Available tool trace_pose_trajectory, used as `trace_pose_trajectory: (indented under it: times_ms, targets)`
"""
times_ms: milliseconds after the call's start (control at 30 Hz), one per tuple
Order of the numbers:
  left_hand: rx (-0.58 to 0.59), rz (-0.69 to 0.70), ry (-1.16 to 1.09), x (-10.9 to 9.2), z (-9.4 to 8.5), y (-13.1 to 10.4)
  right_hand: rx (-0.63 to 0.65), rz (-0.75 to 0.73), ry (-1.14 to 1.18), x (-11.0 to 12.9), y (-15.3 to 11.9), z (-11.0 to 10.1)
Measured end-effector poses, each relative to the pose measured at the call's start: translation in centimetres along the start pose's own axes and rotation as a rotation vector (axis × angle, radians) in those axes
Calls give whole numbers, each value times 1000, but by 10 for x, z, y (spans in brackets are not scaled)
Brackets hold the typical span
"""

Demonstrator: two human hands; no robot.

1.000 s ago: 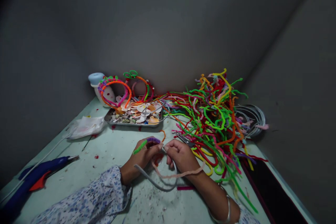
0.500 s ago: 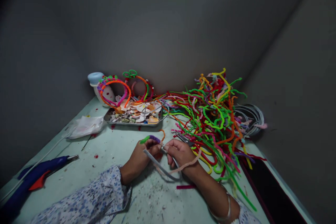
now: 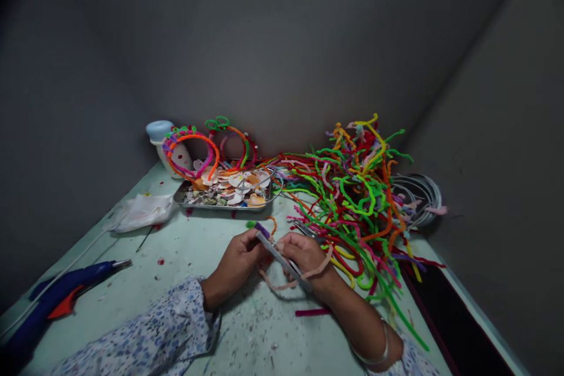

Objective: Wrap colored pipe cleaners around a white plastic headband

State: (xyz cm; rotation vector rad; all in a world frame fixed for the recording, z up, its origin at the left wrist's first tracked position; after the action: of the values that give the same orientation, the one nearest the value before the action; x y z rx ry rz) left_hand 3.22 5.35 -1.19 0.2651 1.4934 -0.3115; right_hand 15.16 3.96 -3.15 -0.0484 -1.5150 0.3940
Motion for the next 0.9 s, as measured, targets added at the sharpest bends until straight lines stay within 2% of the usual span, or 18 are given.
trace_pose_trajectory:
  times_ms: [100, 300, 633, 700, 800, 900]
  targets:
    - [11, -25, -23, 3, 1, 1, 17, 57, 76, 2, -6, 3]
    - [17, -21, 11, 4, 0, 1, 52, 15, 55, 16, -14, 8]
    - [13, -38, 18, 5, 1, 2, 51, 44, 107, 0, -5, 5]
    - [-35, 5, 32, 0, -3, 3, 8, 26, 122, -3, -1, 1]
    - [-182, 72, 73, -6, -15, 1, -126, -64, 90, -1, 4, -11]
    - [-226, 21, 40, 0, -20, -1, -224, -148, 37, 1, 5, -19]
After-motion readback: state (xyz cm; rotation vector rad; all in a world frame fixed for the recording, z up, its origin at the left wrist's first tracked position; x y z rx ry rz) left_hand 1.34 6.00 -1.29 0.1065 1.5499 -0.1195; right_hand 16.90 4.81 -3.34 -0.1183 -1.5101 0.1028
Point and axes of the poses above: each hand's wrist, its own y-axis towards the middle knuckle, its own z-axis out of the palm, x = y × z, the point moved 8 cm from there along y, towards the middle knuckle, and after that the axes turned 2 degrees about x, right-handed, at the moved point
